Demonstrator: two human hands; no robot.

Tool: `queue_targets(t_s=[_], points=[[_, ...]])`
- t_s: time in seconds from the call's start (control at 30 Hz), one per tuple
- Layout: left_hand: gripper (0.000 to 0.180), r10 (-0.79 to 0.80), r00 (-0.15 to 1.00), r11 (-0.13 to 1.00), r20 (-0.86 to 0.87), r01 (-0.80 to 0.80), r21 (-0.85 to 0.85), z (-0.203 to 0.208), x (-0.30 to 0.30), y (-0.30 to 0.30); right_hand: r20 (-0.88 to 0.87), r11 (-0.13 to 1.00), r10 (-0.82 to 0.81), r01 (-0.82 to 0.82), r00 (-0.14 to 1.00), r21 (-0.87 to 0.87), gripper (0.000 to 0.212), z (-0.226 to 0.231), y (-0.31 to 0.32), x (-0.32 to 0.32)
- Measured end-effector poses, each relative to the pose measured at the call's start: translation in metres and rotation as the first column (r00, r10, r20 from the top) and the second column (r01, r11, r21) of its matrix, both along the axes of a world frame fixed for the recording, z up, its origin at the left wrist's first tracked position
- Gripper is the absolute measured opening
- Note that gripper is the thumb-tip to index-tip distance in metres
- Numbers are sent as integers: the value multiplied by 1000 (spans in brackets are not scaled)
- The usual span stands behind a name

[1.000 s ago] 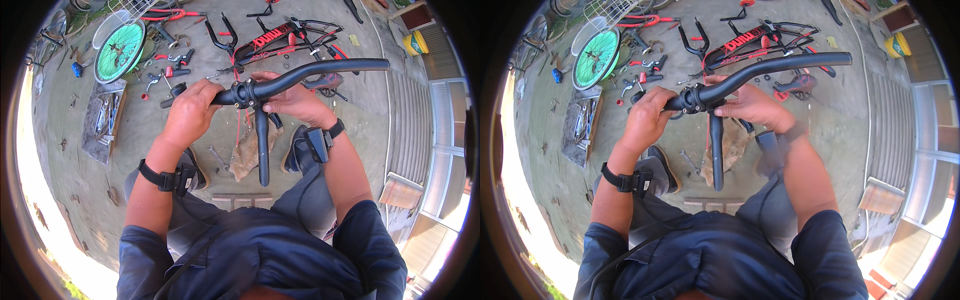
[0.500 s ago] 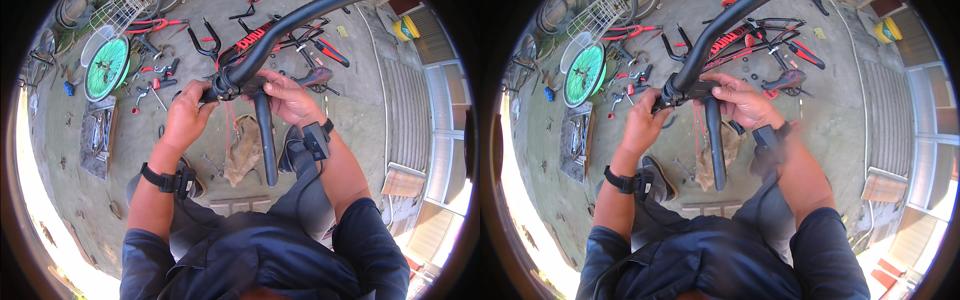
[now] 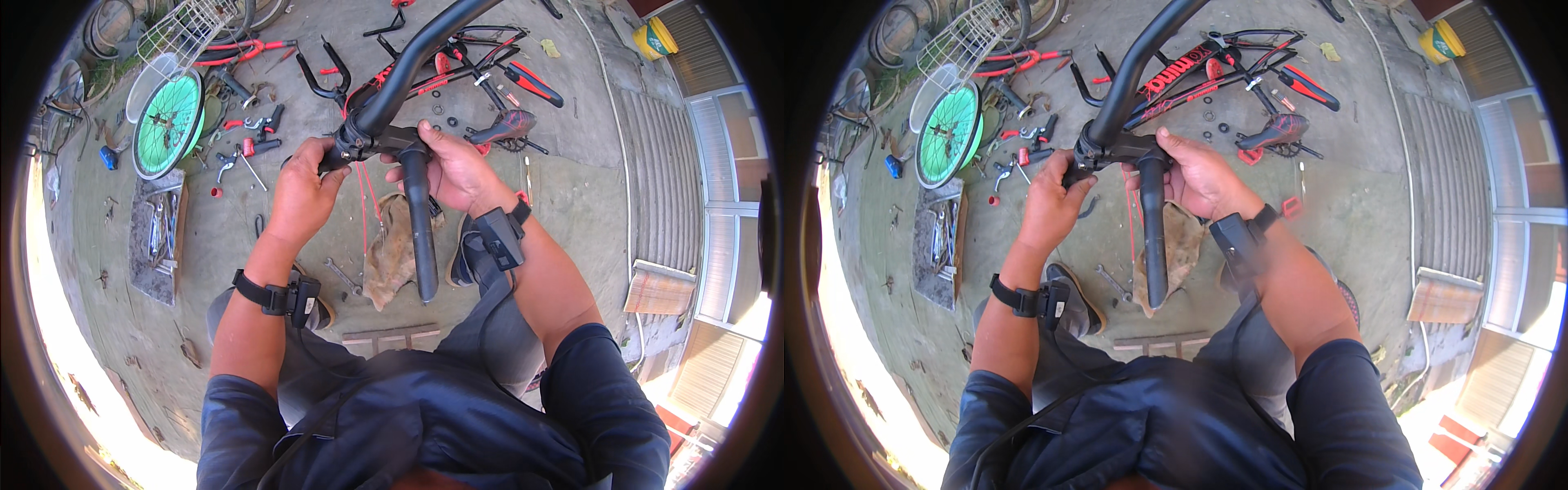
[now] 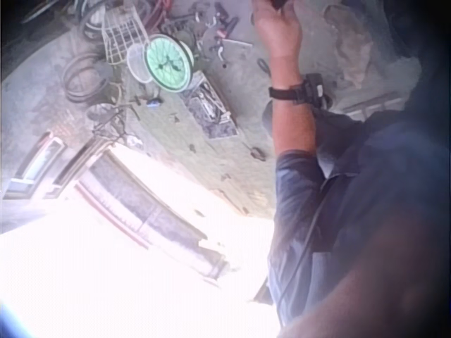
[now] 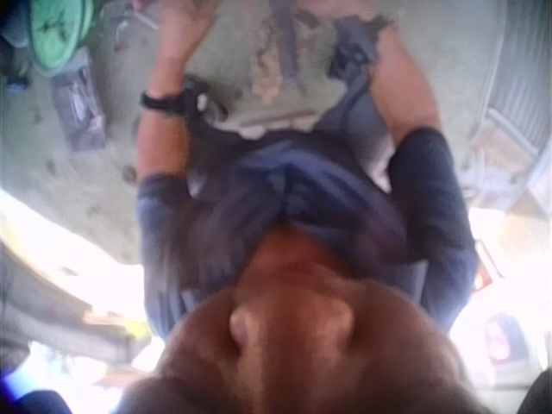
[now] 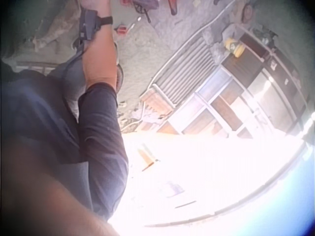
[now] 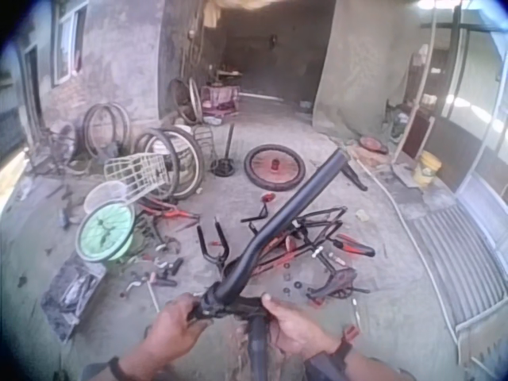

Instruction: The person disassembles a bicycle handlebar by removing the stem cap, stem bolt, and shifter. They then reassemble the components, reinstalling the shifter and stem bolt onto the handlebar.

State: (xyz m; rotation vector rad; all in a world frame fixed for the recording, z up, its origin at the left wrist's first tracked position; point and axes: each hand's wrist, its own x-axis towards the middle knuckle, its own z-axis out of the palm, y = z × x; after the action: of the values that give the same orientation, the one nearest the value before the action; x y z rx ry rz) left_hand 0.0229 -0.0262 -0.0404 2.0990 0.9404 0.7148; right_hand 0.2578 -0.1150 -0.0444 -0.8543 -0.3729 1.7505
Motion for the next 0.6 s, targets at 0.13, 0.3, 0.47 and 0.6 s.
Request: queue_targets(t_s=[0.13,0.3,0.47,0.6], points=[[32,35,999,998,-32,-36,-51,-3,1,0,45,999,-16,14,999,30,43,0,2,0],[33,-8,1000,999,7,8,48,-7,-1,1,96,998,-41,36,995,55,35,-4,7,-1],[34,-9,1000,999,26,8,51,-6,-4,1,67,998,-12,8,998,58,33,-3,7,-1],[34,-7,1000,999,27,5,48,-5,-5,1,125,999,17,-22,992,41,37,-1,7,-1]])
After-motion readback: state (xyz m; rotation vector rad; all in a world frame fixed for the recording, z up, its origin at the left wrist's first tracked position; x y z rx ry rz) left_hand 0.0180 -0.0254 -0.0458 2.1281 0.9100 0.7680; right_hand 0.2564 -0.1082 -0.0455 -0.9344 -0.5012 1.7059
